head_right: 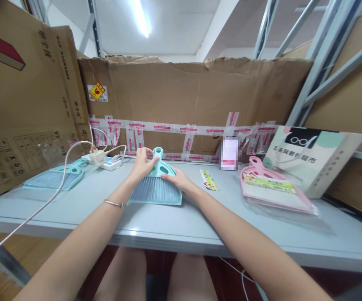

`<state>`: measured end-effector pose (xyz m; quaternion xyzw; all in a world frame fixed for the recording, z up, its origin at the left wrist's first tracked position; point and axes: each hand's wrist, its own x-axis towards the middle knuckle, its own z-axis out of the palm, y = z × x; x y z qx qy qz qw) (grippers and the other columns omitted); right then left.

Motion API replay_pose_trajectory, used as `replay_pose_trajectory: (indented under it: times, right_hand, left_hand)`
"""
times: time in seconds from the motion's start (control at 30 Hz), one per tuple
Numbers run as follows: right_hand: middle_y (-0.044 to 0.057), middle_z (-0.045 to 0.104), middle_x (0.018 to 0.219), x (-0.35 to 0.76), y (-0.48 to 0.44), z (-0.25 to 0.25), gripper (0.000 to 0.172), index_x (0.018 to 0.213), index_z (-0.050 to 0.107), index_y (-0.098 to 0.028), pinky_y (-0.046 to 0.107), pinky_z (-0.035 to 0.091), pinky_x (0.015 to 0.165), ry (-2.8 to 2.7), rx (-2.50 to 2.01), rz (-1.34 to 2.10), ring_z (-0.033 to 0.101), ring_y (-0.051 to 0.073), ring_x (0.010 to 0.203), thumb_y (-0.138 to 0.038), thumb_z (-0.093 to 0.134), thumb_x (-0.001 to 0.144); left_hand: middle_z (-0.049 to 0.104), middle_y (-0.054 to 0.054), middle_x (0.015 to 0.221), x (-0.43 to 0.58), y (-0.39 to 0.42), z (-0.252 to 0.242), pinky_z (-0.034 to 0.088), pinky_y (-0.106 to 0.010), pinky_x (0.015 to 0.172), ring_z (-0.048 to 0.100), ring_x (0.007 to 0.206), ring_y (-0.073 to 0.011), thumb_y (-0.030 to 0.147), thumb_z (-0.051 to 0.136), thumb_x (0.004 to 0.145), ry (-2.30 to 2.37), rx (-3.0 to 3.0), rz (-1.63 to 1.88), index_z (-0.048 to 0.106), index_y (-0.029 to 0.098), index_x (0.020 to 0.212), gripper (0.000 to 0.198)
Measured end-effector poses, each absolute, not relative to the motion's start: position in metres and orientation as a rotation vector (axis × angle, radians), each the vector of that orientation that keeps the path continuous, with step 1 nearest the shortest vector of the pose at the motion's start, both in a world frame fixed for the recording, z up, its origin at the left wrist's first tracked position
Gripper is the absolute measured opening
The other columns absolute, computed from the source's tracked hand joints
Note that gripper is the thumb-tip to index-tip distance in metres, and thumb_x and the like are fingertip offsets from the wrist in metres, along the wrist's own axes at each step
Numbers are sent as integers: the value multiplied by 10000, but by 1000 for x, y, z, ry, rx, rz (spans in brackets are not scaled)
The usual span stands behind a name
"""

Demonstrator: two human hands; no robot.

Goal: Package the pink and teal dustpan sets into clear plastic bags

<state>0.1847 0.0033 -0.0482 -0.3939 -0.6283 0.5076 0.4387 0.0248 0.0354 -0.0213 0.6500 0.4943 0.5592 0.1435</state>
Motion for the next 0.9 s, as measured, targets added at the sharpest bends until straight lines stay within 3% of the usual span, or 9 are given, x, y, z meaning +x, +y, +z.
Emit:
replay_pose_trajectory:
  times: [0.07, 0.17, 0.3, 0.47, 0.77, 0.9]
  right_hand:
    - [12, 675, 841, 184, 3, -49, 368, 886, 646, -172, 301, 435, 745, -1549, -978, 1268, 593, 164, 756, -384, 737, 600]
    - [10, 679, 840, 184, 4, -50, 347, 883, 649, -179, 291, 434, 744, -1530, -967, 1287, 598, 160, 753, -369, 731, 604]
    - [12, 685, 821, 186, 5, -50, 308, 864, 654, -183, 278, 442, 711, -1511, -972, 1322, 607, 161, 732, -348, 721, 613]
    - [13, 689, 859, 183, 2, -50, 314, 898, 646, -193, 273, 451, 703, -1467, -982, 1341, 613, 168, 760, -300, 715, 611]
    - [-5, 692, 881, 180, -5, -45, 311, 920, 647, -214, 277, 452, 728, -1412, -976, 1427, 612, 154, 748, -244, 697, 615]
    - [-15, 688, 826, 181, -4, -43, 277, 864, 646, -207, 272, 442, 733, -1423, -977, 1409, 607, 154, 745, -255, 707, 598]
  left_hand:
    - [487, -106, 1099, 23, 35, -23, 390, -341, 887, 503, 1032, -210, 231, 623, 705, 1436, 1871, 1563, 487, 173, 974, 307]
    - [575, -118, 980, 19, 33, -20, 413, -344, 811, 553, 928, -224, 312, 590, 741, 1429, 1842, 1398, 471, 137, 1055, 378]
    - [635, -59, 785, 11, 28, -13, 426, -274, 673, 582, 751, -189, 347, 655, 654, 1290, 1848, 1116, 612, 127, 843, 293]
    - [569, 5, 564, 9, 26, -10, 363, -241, 548, 507, 568, -133, 349, 667, 608, 1267, 1796, 1016, 637, 121, 638, 231]
    - [563, 10, 563, 6, 24, -8, 349, -235, 539, 495, 561, -121, 346, 719, 539, 1248, 1691, 1019, 623, 126, 596, 247]
    - [605, -26, 616, 6, 24, -6, 381, -246, 544, 527, 583, -141, 425, 660, 614, 1208, 1657, 1018, 653, 123, 666, 306]
